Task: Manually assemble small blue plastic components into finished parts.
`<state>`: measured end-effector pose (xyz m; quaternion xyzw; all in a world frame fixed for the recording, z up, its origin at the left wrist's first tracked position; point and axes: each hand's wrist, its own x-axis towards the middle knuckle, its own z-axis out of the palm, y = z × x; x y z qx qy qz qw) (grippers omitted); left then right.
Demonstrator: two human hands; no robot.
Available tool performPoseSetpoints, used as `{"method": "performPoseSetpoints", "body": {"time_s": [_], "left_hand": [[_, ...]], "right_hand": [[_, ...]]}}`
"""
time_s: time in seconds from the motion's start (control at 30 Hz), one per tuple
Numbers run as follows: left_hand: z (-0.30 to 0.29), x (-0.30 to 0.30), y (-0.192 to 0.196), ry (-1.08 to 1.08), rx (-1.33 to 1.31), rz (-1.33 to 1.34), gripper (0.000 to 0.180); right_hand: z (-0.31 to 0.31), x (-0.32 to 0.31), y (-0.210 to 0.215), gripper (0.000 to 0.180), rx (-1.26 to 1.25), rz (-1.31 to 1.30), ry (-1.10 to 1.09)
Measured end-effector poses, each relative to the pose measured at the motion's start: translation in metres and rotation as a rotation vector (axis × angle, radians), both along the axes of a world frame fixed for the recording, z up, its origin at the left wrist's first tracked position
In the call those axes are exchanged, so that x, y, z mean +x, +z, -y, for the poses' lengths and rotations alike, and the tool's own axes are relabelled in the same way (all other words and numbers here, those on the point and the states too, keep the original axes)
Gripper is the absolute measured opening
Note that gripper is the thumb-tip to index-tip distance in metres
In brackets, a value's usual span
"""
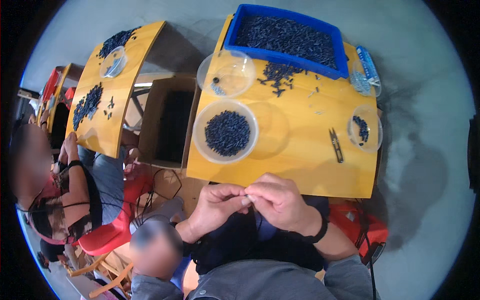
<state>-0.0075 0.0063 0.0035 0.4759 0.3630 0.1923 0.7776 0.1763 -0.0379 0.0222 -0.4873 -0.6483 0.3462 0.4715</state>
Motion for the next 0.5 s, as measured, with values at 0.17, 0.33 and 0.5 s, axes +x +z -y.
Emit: {"method": "performPoseSetpoints", "body": {"time_s": [0.17, 0.33, 0.5], "left_hand": [[0.0009, 0.0018, 0.0042, 0.04, -0.029, -0.028, 0.01], [-0.0006, 0.0027, 0.0042, 0.022, 0.008, -0.025, 0.005], [-0.0022, -0.0018, 0.0032, -0.041, -0.042, -0.022, 0.009]], "right_hand": [[0.0044, 0.001, -0.0018, 0.009, -0.214, -0.165, -0.023], [0.0022, 0.0047, -0.0067, 0.009, -0.044, -0.089, 0.028], [0.0059, 0.0038, -0.0041, 0.01, 0.026, 0.052, 0.054]]}}
